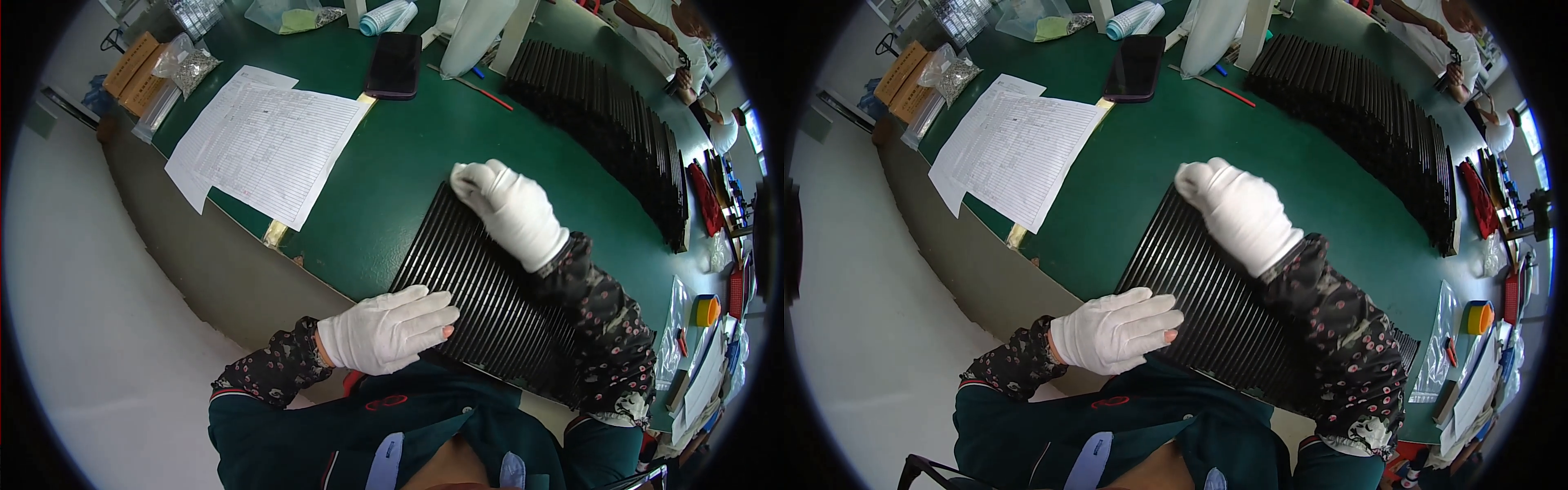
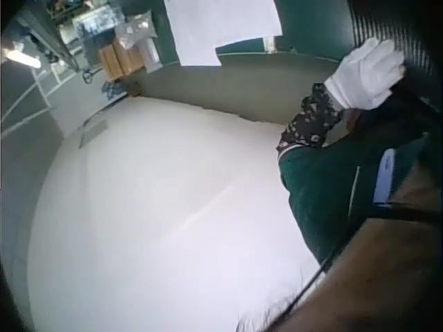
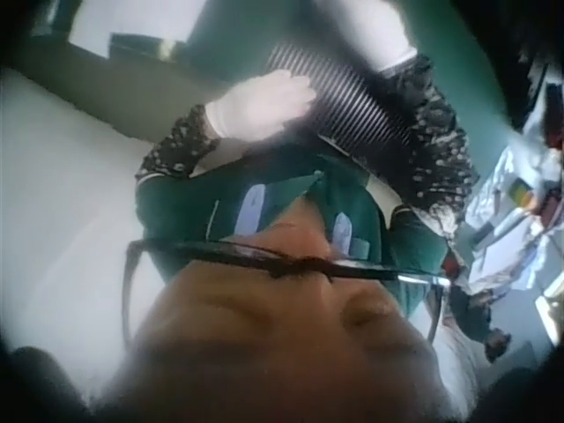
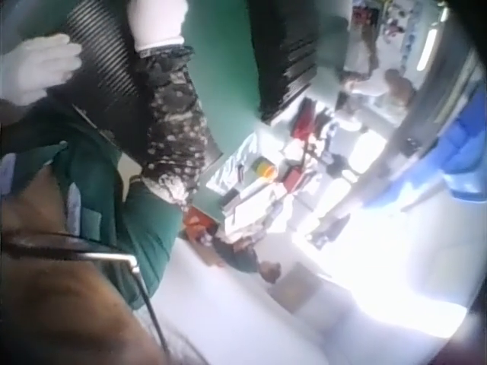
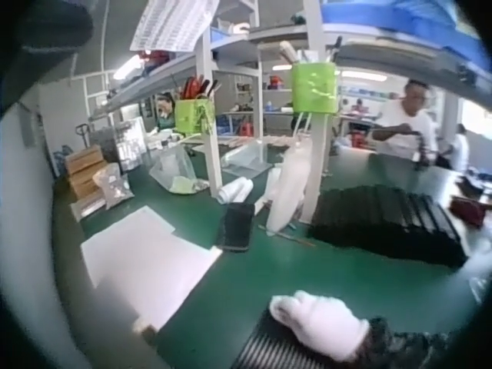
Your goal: Wiping and cleaning individual thin black rods with a cloth at a factory workbench.
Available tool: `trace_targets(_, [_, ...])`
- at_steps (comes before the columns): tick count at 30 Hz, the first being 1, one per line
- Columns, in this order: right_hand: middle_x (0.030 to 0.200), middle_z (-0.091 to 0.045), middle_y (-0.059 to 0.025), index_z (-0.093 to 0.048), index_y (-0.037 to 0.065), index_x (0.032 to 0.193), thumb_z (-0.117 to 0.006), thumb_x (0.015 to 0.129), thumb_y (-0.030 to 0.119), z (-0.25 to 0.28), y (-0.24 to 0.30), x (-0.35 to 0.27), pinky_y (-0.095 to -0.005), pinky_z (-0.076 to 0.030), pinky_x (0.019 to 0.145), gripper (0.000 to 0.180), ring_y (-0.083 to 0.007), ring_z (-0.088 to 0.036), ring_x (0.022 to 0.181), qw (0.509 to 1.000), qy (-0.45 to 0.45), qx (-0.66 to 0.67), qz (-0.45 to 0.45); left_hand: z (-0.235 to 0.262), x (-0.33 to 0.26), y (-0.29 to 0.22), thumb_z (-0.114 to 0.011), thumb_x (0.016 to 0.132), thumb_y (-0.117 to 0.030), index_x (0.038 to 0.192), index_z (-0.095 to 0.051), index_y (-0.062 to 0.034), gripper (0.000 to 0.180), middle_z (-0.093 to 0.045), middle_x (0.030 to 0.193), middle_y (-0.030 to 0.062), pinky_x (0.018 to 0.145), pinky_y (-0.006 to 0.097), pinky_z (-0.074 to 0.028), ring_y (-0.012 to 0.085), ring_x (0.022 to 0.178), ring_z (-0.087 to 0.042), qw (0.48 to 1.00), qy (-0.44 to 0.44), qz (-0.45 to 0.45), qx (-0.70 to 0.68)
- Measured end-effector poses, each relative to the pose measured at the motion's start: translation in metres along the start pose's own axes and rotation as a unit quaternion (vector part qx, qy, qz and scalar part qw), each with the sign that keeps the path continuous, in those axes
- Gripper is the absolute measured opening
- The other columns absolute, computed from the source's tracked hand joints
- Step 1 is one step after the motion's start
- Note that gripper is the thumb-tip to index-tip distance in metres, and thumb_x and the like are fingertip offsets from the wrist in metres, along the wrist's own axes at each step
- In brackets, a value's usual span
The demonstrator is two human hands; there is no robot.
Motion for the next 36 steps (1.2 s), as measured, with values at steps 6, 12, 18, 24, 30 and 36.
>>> trace_targets(6, [0.073,-0.059,-0.0041,-0.058,0.015,0.093,-0.058,0.083,0.012,-0.016,0.047,-0.004,-0.0308,-0.052,0.049,0.01,-0.0207,-0.063,0.061,0.988,0.076,0.015,0.131,0.008,0.006,-0.004,-0.067,0.067,-0.009,0.101,-0.06,0.0015,0.037,-0.062,0.11,0.014,0.088,0.036,-0.047,0.0277,0.103,-0.059,1.0,-0.021,0.0,0.002])
trace_targets(12, [0.073,-0.058,-0.0041,-0.06,0.013,0.093,-0.064,0.079,0.01,-0.016,0.095,-0.008,-0.0316,-0.052,0.051,0.015,-0.0235,-0.062,0.06,0.958,0.057,0.193,0.204,0.005,-0.007,-0.001,-0.065,0.074,-0.007,0.097,-0.061,0.0012,0.024,-0.063,0.106,0.0142,0.085,0.036,-0.048,0.0282,0.102,-0.06,0.999,-0.031,0.029,-0.004])
trace_targets(18, [0.066,-0.055,-0.0065,-0.063,0.013,0.093,-0.061,0.089,0.019,-0.007,-0.016,0.024,-0.0328,-0.052,0.051,0.007,-0.0243,-0.06,0.056,0.999,-0.025,-0.02,0.01,0.005,0.01,0.0,-0.065,0.074,-0.006,0.102,-0.064,-0.0007,0.029,-0.065,0.106,0.0126,0.081,0.035,-0.049,0.0247,0.096,-0.061,0.999,-0.039,-0.003,0.012])
trace_targets(24, [0.064,-0.052,-0.0018,-0.062,0.016,0.095,-0.062,0.084,0.015,-0.018,0.079,-0.009,-0.0284,-0.049,0.043,0.011,-0.0151,-0.058,0.051,0.984,0.06,0.009,0.169,0.008,-0.003,-0.004,-0.059,0.081,-0.009,0.102,-0.065,0.0015,0.024,-0.065,0.109,0.0123,0.092,0.037,-0.047,0.0249,0.104,-0.061,0.999,-0.02,0.032,0.012])
trace_targets(30, [0.067,-0.056,-0.0047,-0.063,0.016,0.099,-0.064,0.085,0.02,-0.009,0.064,0.013,-0.0344,-0.053,0.052,0.014,-0.0208,-0.06,0.054,0.994,0.015,-0.051,0.099,0.0,-0.004,-0.001,-0.06,0.08,-0.009,0.102,-0.064,0.0021,0.025,-0.065,0.11,0.0121,0.092,0.037,-0.047,0.0258,0.105,-0.061,0.999,-0.002,0.028,0.02])
trace_targets(36, [0.073,-0.06,-0.0068,-0.066,0.014,0.096,-0.06,0.089,0.022,-0.006,-0.033,0.008,-0.0354,-0.053,0.051,0.012,-0.0204,-0.06,0.054,0.993,0.011,-0.091,-0.072,0.004,0.012,-0.005,-0.063,0.08,-0.008,0.098,-0.064,0.0027,0.021,-0.066,0.106,0.0127,0.089,0.037,-0.05,0.0279,0.101,-0.062,1.0,-0.01,0.008,0.009])
Point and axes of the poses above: each hand's wrist, its own x-axis towards the middle knuckle, its own z-axis out of the back of the hand, y = z × x, the point moved 8 cm from there along x, towards the middle knuckle
